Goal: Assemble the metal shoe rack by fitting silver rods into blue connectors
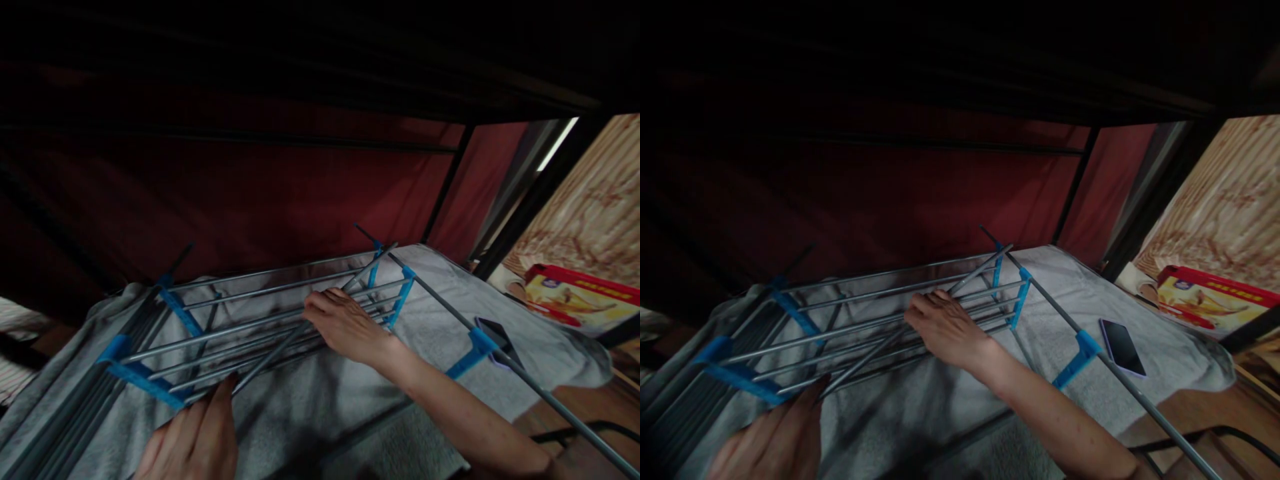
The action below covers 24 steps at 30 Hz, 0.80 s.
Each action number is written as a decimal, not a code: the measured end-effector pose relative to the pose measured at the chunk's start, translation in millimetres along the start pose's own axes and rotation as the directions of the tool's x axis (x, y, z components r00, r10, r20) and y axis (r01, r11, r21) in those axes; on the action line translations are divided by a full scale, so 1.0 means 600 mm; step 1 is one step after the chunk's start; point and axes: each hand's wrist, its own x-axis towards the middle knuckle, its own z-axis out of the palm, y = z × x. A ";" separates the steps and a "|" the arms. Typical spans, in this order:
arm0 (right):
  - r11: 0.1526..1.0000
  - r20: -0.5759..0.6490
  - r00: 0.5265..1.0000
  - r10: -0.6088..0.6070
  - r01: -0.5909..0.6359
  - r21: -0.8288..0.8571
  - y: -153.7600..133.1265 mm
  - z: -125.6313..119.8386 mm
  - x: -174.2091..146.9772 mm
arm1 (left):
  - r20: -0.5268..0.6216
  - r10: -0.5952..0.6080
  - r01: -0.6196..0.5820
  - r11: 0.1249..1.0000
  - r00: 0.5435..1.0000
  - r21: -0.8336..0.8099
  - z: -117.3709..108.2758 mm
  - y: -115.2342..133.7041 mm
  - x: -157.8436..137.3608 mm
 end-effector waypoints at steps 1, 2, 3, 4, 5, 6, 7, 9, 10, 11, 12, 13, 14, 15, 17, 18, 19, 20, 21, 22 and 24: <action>1.000 0.027 1.000 0.010 -0.010 0.011 0.007 0.005 0.008 | 0.035 0.005 -0.005 1.000 0.999 0.013 -0.002 -0.002 0.012; 1.000 0.058 0.998 0.021 -0.022 0.021 0.014 0.011 0.016 | 0.072 0.011 -0.012 1.000 0.997 0.022 -0.003 -0.004 0.022; 0.999 0.089 0.996 0.031 -0.034 0.035 0.020 0.017 0.023 | 0.106 0.017 -0.019 1.000 0.994 0.024 -0.003 -0.006 0.031; 0.998 0.118 0.992 0.039 -0.045 0.050 0.026 0.021 0.030 | 0.133 0.024 -0.027 0.999 0.991 0.021 -0.002 -0.009 0.040; 0.996 0.144 0.989 0.042 -0.051 0.066 0.031 0.025 0.036 | 0.152 0.027 -0.030 0.999 0.988 0.016 0.000 -0.012 0.048; 0.995 0.163 0.986 0.038 -0.052 0.083 0.035 0.027 0.042 | 0.166 0.026 -0.028 1.000 0.986 0.010 0.002 -0.014 0.056; 0.994 0.171 0.985 0.031 -0.049 0.102 0.038 0.029 0.048 | 0.178 0.025 -0.026 1.000 0.984 0.004 0.006 -0.016 0.064; 0.989 0.162 0.987 0.019 -0.043 0.143 0.043 0.029 0.058 | 0.197 0.014 -0.014 1.000 0.980 -0.001 0.013 -0.018 0.082; 0.985 0.153 0.988 0.014 -0.040 0.166 0.045 0.029 0.064 | 0.202 0.000 0.000 1.000 0.979 0.002 0.016 -0.018 0.091; 0.981 0.144 0.990 0.004 -0.032 0.193 0.046 0.030 0.069 | 0.205 -0.011 0.011 1.000 0.979 0.003 0.020 -0.016 0.101; 0.975 0.139 0.990 -0.015 -0.017 0.223 0.047 0.032 0.075 | 0.205 -0.019 0.020 1.000 0.978 0.000 0.023 -0.014 0.111; 0.967 0.138 0.989 -0.045 0.009 0.253 0.047 0.035 0.081 | 0.200 -0.023 0.025 1.000 0.979 -0.009 0.025 -0.010 0.118; 0.959 0.141 0.986 -0.086 0.043 0.282 0.048 0.039 0.088 | 0.189 -0.031 0.035 0.999 0.981 -0.020 0.027 -0.005 0.123; 0.948 0.147 0.981 -0.130 0.080 0.309 0.048 0.045 0.095 | 0.173 -0.047 0.053 0.998 0.984 -0.030 0.027 0.002 0.125; 0.928 0.164 0.969 -0.185 0.118 0.353 0.054 0.056 0.109 | 0.114 -0.094 0.101 0.993 0.989 -0.054 0.027 0.018 0.113; 0.924 0.177 0.966 -0.187 0.112 0.366 0.059 0.062 0.116 | 0.084 -0.115 0.121 0.990 0.990 -0.074 0.025 0.027 0.099; 0.922 0.195 0.965 -0.176 0.092 0.376 0.066 0.068 0.122 | 0.061 -0.124 0.130 0.986 0.990 -0.102 0.021 0.037 0.079; 0.923 0.220 0.963 -0.152 0.059 0.380 0.075 0.073 0.127 | 0.060 -0.131 0.138 0.981 0.990 -0.136 0.017 0.046 0.055; 0.925 0.251 0.961 -0.119 0.016 0.378 0.086 0.078 0.131 | 0.073 -0.132 0.143 0.975 0.989 -0.172 0.010 0.055 0.028; 0.928 0.287 0.954 -0.085 -0.029 0.371 0.097 0.083 0.135 | 0.103 -0.148 0.166 0.966 0.984 -0.198 0.000 0.064 0.001; 0.934 0.351 0.936 -0.029 -0.100 0.344 0.119 0.093 0.141 | 0.159 -0.201 0.231 0.951 0.967 -0.205 -0.028 0.078 -0.049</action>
